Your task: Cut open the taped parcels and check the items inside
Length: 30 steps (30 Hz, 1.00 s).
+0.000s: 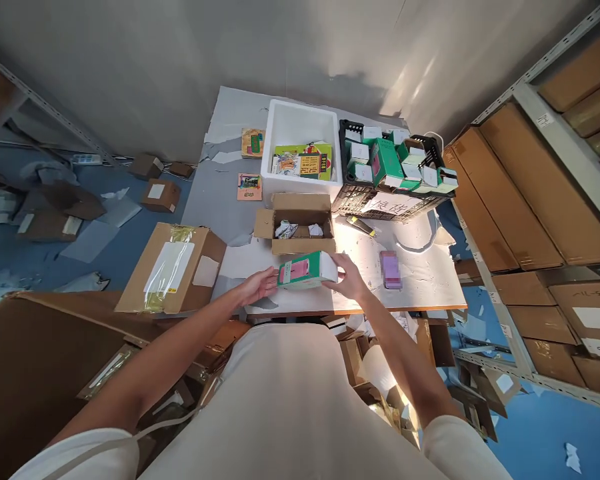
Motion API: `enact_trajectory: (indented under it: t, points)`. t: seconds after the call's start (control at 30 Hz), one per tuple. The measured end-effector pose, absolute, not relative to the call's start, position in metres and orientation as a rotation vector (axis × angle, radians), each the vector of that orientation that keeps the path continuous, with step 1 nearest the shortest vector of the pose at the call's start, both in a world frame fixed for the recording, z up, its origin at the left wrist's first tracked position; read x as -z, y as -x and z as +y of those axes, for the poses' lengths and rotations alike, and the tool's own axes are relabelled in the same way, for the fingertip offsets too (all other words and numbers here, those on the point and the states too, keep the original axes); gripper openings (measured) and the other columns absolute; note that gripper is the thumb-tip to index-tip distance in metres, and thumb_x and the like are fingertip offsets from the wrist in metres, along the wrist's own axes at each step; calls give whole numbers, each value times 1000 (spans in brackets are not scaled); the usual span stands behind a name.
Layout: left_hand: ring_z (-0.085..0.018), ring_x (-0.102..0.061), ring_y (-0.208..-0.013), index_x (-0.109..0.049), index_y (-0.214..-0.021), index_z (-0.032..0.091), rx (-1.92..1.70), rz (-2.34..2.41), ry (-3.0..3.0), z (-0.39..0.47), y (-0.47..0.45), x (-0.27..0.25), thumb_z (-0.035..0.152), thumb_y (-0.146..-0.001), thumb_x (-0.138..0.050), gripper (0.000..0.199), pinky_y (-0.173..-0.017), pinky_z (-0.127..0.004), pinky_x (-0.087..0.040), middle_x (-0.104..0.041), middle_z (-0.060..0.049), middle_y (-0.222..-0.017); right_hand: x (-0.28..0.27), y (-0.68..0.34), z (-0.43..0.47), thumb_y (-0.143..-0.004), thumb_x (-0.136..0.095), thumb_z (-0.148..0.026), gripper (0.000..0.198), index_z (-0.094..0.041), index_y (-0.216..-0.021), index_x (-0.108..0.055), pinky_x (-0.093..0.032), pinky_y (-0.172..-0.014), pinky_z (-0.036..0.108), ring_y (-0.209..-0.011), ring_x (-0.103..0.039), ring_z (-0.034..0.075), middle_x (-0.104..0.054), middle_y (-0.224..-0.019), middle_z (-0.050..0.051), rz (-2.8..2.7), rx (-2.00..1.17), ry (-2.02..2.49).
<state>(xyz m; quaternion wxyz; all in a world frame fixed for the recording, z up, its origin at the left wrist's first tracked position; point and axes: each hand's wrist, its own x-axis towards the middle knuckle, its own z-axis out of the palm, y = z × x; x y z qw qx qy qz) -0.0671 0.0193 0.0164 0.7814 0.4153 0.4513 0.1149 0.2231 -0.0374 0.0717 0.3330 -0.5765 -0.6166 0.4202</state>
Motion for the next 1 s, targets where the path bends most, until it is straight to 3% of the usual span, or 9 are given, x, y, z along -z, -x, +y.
enact_trajectory:
  t: [0.1,0.2,0.27,0.37,0.43,0.57,0.7,0.9,1.0]
  points:
    - [-22,-47,-130,-43,-138,19,-179,1000,-890,19,55,-1,64,-88,-20,71,-101,-40,-45,-43,-11,-145,-78,-204,-30,-66,-75,-28,75,-26,-136,-46,-49,-96,42,-120,-47,25,-47,-127,11,-1894,-898,1553]
    - [-25,-44,-132,-39,-140,19,-204,1010,-1020,16,52,6,69,-86,-17,77,-101,-46,-42,-39,-14,-147,-69,-190,-25,-66,-74,-23,76,-24,-136,-45,-46,-98,42,-116,-50,25,-49,-124,11,-2050,-806,1590]
    - [-28,-41,-133,-36,-142,21,-287,999,-1164,15,56,3,74,-79,-36,82,-104,-48,-39,-37,-15,-148,-60,-185,-23,-65,-75,-22,77,-23,-136,-45,-46,-95,43,-114,-51,27,-49,-123,12,-2124,-800,1609]
    - [-31,-35,-137,-29,-146,20,-440,977,-1442,16,59,-10,65,-59,-71,107,-111,-46,-31,-31,-16,-152,-53,-181,-23,-64,-77,-25,81,-23,-138,-42,-46,-94,46,-116,-49,30,-48,-125,13,-2174,-807,1608]
    - [-32,-33,-138,-29,-145,17,-507,970,-1654,19,56,-20,58,-51,-80,115,-113,-46,-29,-32,-16,-151,-54,-178,-22,-66,-77,-31,81,-23,-137,-41,-46,-93,46,-116,-49,30,-48,-125,14,-2181,-807,1617]
    - [-32,-44,-130,-40,-139,19,-544,958,-1885,22,39,-30,50,-55,-81,98,-109,-48,-35,-46,-14,-142,-64,-176,-22,-71,-72,-40,73,-21,-134,-41,-47,-91,48,-114,-50,30,-48,-128,14,-2205,-780,1620]
    - [-29,-54,-119,-47,-131,19,-578,918,-1937,24,33,-28,40,-63,-76,77,-103,-45,-42,-56,-12,-131,-64,-180,-29,-74,-67,-35,69,-17,-133,-38,-42,-99,50,-122,-46,31,-47,-131,17,-2132,-701,1472]
    - [-28,-55,-117,-43,-132,19,-540,903,-1960,29,40,-26,39,-61,-78,82,-100,-43,-45,-56,-11,-130,-52,-179,-45,-85,-43,-17,68,-16,-146,-14,-41,-102,49,-128,-43,27,-42,-138,18,-1795,-493,1582]
    - [-28,-54,-119,-40,-133,20,-516,888,-2003,28,39,-30,40,-64,-77,81,-100,-43,-45,-54,-12,-132,-56,-179,-48,-84,-46,-13,58,-19,-140,-32,-24,-108,62,-136,-29,33,-38,-142,18,-1915,-186,1702]
